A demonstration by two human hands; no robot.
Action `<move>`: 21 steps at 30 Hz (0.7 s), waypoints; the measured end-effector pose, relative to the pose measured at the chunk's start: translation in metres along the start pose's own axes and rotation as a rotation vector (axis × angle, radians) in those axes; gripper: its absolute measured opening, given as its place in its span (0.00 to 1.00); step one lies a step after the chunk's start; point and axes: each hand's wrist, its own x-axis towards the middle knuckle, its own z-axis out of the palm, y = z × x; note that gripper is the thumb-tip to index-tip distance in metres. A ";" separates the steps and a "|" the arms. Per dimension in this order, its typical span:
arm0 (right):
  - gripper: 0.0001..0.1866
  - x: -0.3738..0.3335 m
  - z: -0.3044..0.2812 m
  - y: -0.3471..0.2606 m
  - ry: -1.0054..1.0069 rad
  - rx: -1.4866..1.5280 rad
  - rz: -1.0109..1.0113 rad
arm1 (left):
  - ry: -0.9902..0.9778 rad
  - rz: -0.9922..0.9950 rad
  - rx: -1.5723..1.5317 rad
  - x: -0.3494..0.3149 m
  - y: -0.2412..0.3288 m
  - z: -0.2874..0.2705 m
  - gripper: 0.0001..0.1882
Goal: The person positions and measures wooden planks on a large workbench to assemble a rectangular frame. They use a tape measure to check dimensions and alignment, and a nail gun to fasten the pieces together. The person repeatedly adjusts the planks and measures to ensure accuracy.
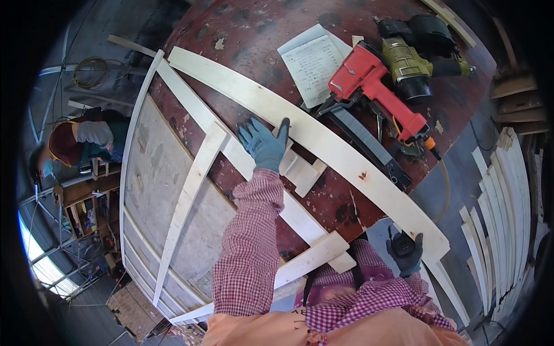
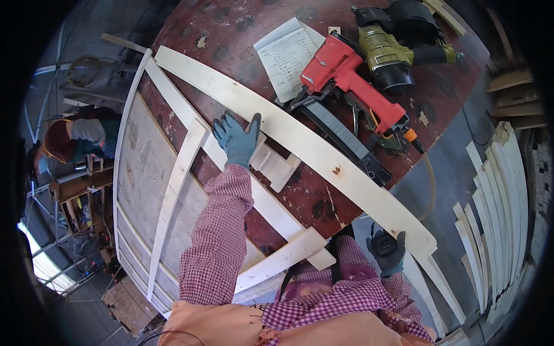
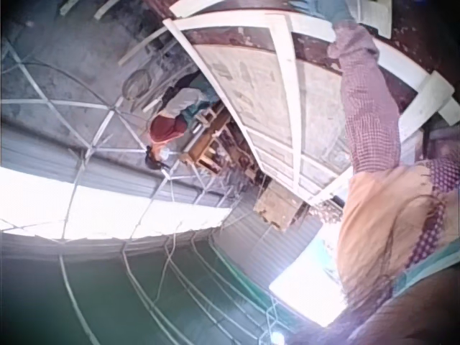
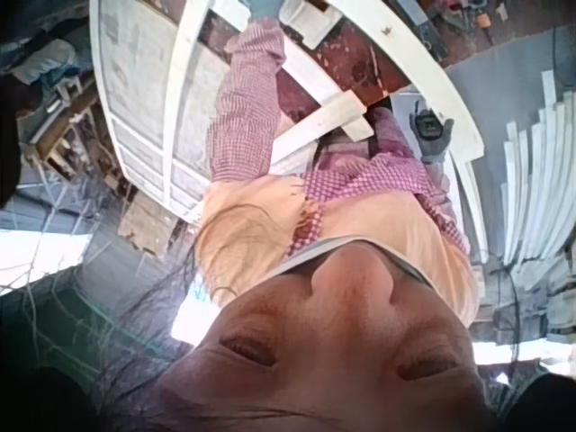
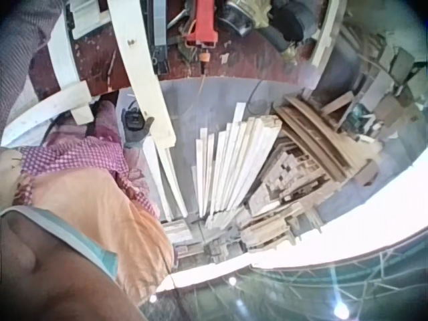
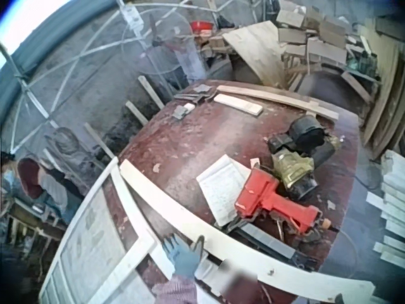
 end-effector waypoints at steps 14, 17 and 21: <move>0.30 0.012 -0.010 -0.009 -0.032 -0.042 -0.015 | -0.088 -0.155 -0.663 0.050 0.011 0.048 0.63; 0.31 0.021 -0.019 -0.008 -0.113 -0.058 0.000 | -0.088 -0.101 -0.676 0.072 0.026 0.051 0.63; 0.31 0.028 0.004 0.002 -0.167 0.092 0.005 | -0.040 -0.024 -0.691 0.104 0.055 0.055 0.61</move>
